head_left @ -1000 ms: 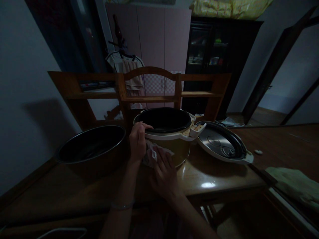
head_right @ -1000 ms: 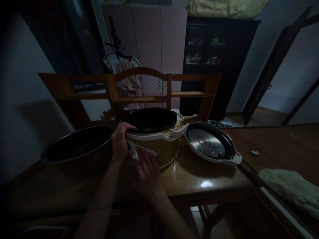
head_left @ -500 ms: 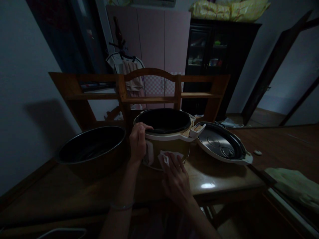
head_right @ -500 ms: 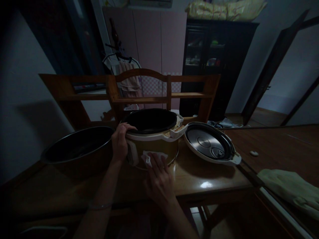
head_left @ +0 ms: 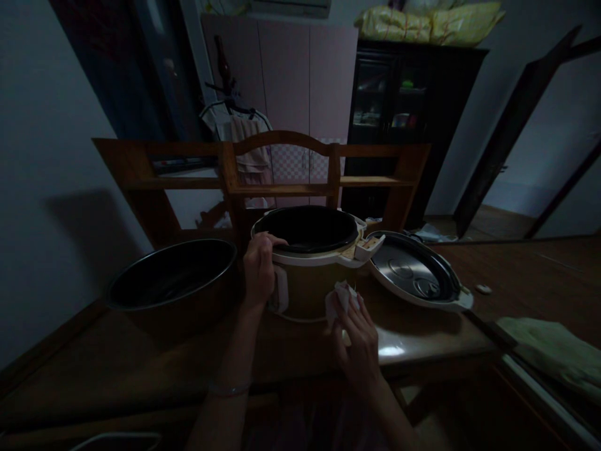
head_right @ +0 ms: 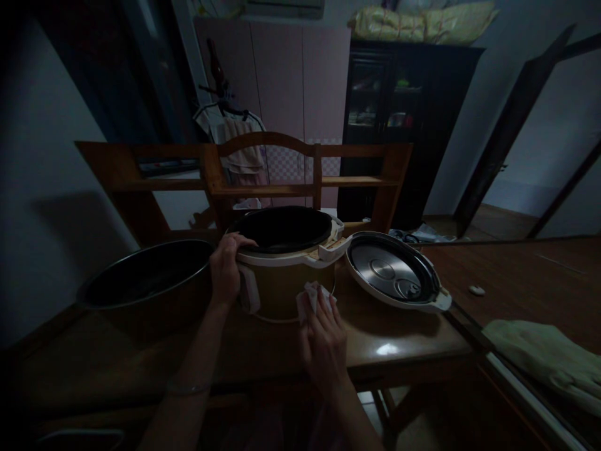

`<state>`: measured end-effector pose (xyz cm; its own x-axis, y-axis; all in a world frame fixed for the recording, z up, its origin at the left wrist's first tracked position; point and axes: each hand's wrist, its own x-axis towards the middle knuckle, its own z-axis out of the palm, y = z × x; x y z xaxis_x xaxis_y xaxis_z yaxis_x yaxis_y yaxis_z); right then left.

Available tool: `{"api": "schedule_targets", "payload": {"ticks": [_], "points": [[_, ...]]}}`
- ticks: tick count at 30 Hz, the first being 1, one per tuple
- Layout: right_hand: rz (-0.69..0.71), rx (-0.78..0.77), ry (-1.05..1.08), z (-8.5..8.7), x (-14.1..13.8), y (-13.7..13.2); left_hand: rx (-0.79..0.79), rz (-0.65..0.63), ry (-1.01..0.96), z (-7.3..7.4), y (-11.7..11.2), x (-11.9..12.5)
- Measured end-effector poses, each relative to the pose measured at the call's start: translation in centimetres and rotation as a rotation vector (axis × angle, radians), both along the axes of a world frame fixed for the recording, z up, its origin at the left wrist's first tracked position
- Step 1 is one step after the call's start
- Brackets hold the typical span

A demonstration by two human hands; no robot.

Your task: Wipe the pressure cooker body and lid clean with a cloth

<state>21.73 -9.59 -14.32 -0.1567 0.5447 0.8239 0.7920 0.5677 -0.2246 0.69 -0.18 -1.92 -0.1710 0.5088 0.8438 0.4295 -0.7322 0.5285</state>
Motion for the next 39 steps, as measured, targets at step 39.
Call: {"api": "schedule_targets", "payload": {"ticks": [39], "points": [[0.275, -0.276, -0.258, 0.9, -5.2, -2.0, -0.021, 0.004, 0.022, 0.0, 0.0, -0.1]]}}
